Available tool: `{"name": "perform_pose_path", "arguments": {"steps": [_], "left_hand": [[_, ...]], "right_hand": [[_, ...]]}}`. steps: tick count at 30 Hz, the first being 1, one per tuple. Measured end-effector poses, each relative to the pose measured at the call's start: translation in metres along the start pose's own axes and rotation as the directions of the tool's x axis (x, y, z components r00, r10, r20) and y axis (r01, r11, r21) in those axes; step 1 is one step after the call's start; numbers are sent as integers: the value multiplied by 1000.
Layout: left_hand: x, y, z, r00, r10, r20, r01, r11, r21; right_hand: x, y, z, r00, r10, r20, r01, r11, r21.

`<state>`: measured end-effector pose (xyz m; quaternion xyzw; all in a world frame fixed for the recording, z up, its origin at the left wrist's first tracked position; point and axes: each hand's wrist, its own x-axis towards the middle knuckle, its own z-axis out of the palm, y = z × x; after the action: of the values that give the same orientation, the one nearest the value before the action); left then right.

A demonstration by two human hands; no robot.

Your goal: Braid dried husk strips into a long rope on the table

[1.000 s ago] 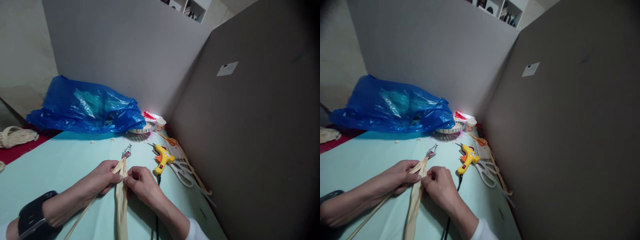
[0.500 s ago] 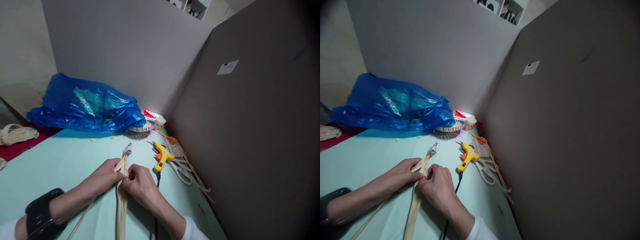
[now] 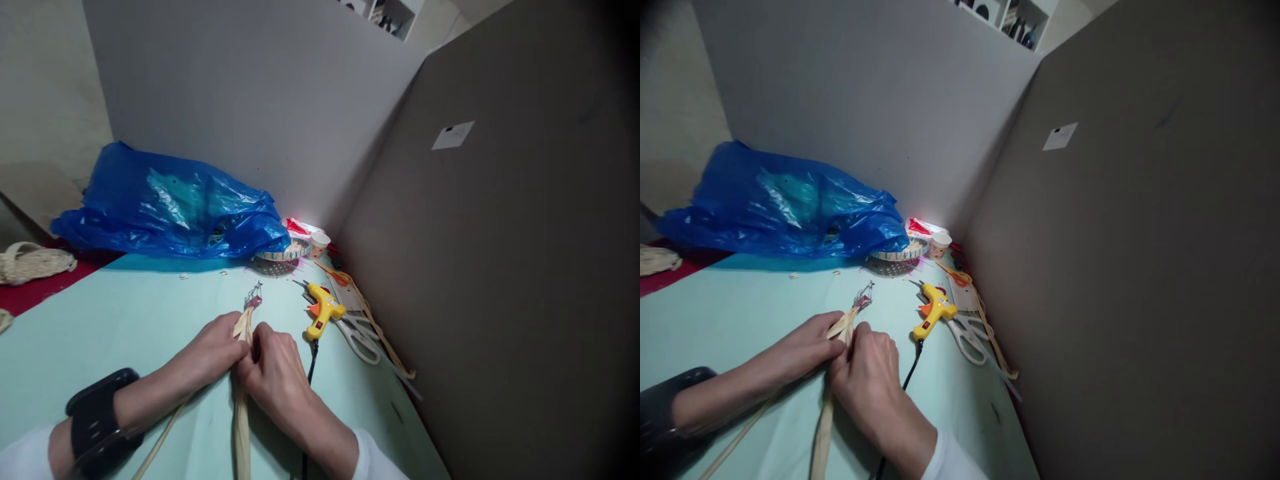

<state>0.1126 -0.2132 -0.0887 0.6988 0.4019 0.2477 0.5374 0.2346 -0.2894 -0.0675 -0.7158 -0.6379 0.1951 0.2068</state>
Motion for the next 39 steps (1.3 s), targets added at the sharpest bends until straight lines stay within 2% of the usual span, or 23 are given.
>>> {"name": "perform_pose_path", "arguments": {"steps": [6,11,15,18,20,24,30,36,39], "left_hand": [[3,-7,1,1000,-14,-2,14,1000,-2],[1,-3,2,1000,-3,15,4,999,-36],[-2,6,1,998,-41,46,45,996,-76],[-4,10,0,991,-101,87,109,990,-92],[-5,10,-1,989,-109,97,119,988,-98],[-6,12,-2,991,-94,97,103,991,-85],[-7,15,-4,996,-63,61,64,998,-16],[-2,11,-2,1000,-10,25,9,999,48],[-1,9,-3,998,-12,58,10,1000,27]], "right_hand": [[-3,2,8,996,-76,-38,74,996,-59],[-4,2,7,997,-51,-53,48,997,-64],[3,7,-2,999,-37,-20,38,997,73],[9,15,-6,997,-53,48,40,970,241],[11,18,-7,996,-56,65,35,956,291],[10,17,-6,999,-35,24,27,960,278],[11,15,-4,999,17,30,-25,955,295],[8,11,3,999,-1,-39,9,979,204],[7,9,5,998,-3,-62,12,990,138]]}}
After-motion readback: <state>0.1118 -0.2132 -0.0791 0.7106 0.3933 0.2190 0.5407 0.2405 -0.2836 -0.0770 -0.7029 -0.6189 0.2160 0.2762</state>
